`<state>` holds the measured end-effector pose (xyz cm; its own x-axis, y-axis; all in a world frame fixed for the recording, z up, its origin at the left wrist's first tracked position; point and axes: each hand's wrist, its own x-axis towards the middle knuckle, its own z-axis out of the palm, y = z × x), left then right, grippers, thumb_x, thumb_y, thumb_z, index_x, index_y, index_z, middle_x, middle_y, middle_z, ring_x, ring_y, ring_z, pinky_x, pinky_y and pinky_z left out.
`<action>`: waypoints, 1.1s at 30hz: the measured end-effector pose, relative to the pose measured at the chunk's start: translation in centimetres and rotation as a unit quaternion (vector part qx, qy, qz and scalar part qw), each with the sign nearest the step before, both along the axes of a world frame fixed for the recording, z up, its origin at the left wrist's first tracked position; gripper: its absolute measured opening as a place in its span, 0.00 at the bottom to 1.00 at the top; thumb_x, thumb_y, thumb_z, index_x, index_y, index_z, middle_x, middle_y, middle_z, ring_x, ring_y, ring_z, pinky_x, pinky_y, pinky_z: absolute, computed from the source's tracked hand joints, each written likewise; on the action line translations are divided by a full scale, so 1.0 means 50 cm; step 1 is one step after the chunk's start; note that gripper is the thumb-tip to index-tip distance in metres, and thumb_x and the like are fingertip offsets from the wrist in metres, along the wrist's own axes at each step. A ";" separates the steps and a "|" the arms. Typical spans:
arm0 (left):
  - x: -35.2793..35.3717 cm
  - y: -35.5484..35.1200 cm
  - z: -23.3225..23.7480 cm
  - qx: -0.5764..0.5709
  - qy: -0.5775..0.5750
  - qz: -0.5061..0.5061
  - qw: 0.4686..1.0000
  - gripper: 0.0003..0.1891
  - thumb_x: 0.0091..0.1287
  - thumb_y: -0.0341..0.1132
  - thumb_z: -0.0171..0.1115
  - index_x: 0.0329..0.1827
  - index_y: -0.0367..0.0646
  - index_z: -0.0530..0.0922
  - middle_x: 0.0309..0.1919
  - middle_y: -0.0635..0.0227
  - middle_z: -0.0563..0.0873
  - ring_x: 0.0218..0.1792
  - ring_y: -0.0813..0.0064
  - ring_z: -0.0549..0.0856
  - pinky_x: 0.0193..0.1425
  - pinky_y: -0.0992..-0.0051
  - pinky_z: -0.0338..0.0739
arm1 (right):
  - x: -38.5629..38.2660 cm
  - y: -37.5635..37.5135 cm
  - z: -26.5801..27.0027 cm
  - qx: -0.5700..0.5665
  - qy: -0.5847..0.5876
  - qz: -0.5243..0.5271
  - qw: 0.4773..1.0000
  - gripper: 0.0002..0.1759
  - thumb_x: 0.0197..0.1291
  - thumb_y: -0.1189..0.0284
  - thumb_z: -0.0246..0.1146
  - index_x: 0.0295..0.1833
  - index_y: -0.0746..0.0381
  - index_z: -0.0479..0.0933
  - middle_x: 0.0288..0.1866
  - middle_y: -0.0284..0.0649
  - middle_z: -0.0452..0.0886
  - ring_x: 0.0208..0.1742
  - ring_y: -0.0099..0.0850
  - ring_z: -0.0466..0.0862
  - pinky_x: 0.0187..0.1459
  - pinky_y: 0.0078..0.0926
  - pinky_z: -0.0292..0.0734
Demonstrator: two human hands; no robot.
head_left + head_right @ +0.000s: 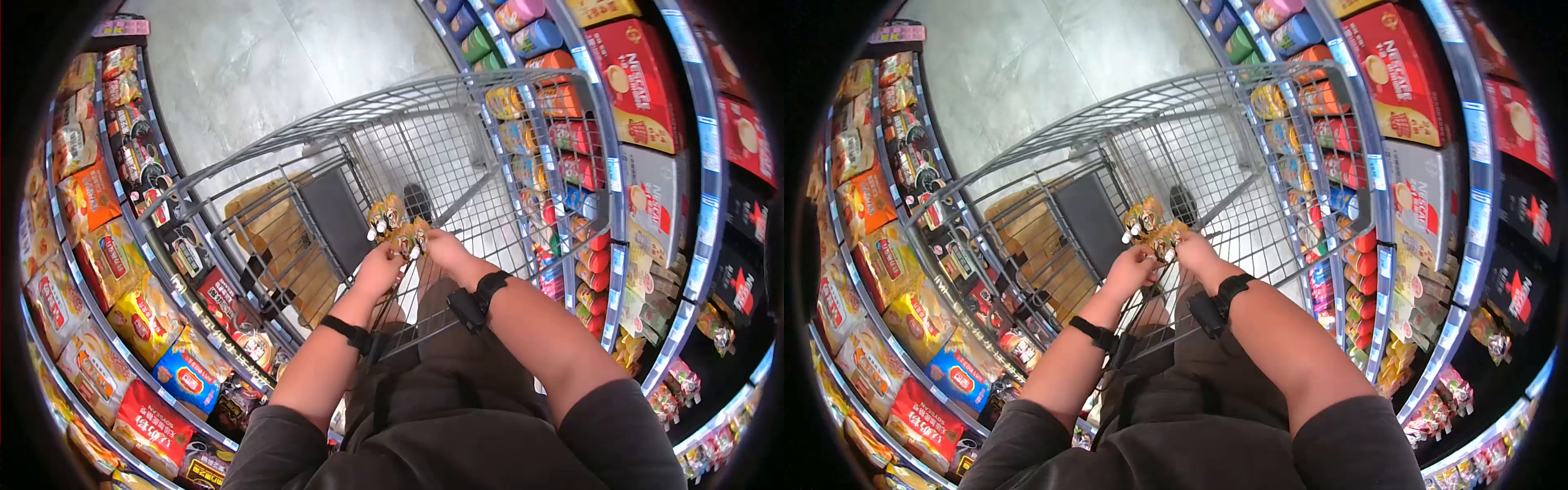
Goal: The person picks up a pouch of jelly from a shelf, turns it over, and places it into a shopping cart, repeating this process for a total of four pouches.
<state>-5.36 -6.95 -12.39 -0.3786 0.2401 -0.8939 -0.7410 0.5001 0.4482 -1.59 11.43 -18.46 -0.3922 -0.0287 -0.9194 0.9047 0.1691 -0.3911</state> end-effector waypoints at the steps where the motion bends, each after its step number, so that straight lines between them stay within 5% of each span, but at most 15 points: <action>1: -0.001 -0.013 0.017 0.005 0.013 0.003 1.000 0.15 0.71 0.30 0.54 0.59 0.35 0.76 0.37 0.63 0.88 0.31 0.74 0.88 0.34 0.73 0.85 | -0.017 0.002 0.047 -0.004 0.019 -0.043 0.999 0.25 0.63 0.73 0.59 0.66 0.68 0.75 0.53 0.45 0.84 0.54 0.34 0.82 0.55 0.29 0.75; 3: 0.001 -0.046 0.055 0.037 0.023 0.044 0.998 0.15 0.72 0.29 0.53 0.59 0.36 0.75 0.41 0.62 0.88 0.33 0.74 0.87 0.36 0.73 0.85 | -0.033 0.015 0.140 -0.033 0.058 -0.052 0.996 0.24 0.66 0.71 0.60 0.66 0.68 0.74 0.56 0.43 0.83 0.55 0.33 0.82 0.57 0.30 0.75; 5: -0.002 -0.078 0.122 0.055 0.034 0.065 0.996 0.15 0.72 0.29 0.52 0.59 0.37 0.75 0.44 0.62 0.88 0.35 0.74 0.87 0.38 0.73 0.84 | -0.035 0.022 0.208 -0.047 -0.001 -0.195 0.980 0.23 0.69 0.72 0.57 0.68 0.67 0.71 0.61 0.43 0.80 0.57 0.32 0.82 0.59 0.32 0.75; 12: 0.075 -0.267 0.361 0.069 0.227 0.087 0.968 0.14 0.73 0.29 0.53 0.59 0.37 0.76 0.42 0.62 0.88 0.36 0.76 0.87 0.40 0.76 0.81 | 0.060 0.079 0.430 -0.174 0.089 -0.217 0.956 0.23 0.68 0.76 0.51 0.68 0.68 0.68 0.63 0.48 0.79 0.61 0.37 0.82 0.62 0.34 0.78; 16: 0.145 -0.400 0.457 0.041 0.295 0.070 0.952 0.13 0.73 0.29 0.54 0.59 0.37 0.76 0.43 0.61 0.88 0.36 0.75 0.87 0.39 0.75 0.82 | 0.184 0.120 0.469 -0.155 0.150 -0.232 0.948 0.21 0.68 0.77 0.50 0.65 0.66 0.70 0.58 0.48 0.82 0.56 0.38 0.85 0.58 0.36 0.81; 23: 0.234 -0.542 0.439 0.074 0.279 0.162 0.944 0.12 0.75 0.30 0.51 0.57 0.40 0.76 0.41 0.61 0.87 0.31 0.73 0.86 0.33 0.74 0.81 | 0.458 0.150 0.502 -0.032 0.121 -0.314 0.941 0.18 0.68 0.75 0.51 0.62 0.63 0.73 0.55 0.45 0.84 0.55 0.36 0.85 0.57 0.39 0.81; 33: 0.230 -0.371 0.481 0.150 0.249 0.055 0.955 0.11 0.75 0.30 0.51 0.56 0.38 0.76 0.41 0.61 0.87 0.33 0.74 0.86 0.32 0.75 0.81 | 0.737 0.122 0.589 -0.007 0.134 -0.402 0.906 0.17 0.72 0.72 0.52 0.63 0.65 0.73 0.56 0.46 0.82 0.57 0.37 0.84 0.57 0.36 0.82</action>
<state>6.15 -25.48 11.67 -0.7770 0.3908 -0.4934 -0.4386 0.2260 0.8698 35.27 17.55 11.01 -0.5013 0.3542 -0.7895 0.6049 -0.5090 -0.6124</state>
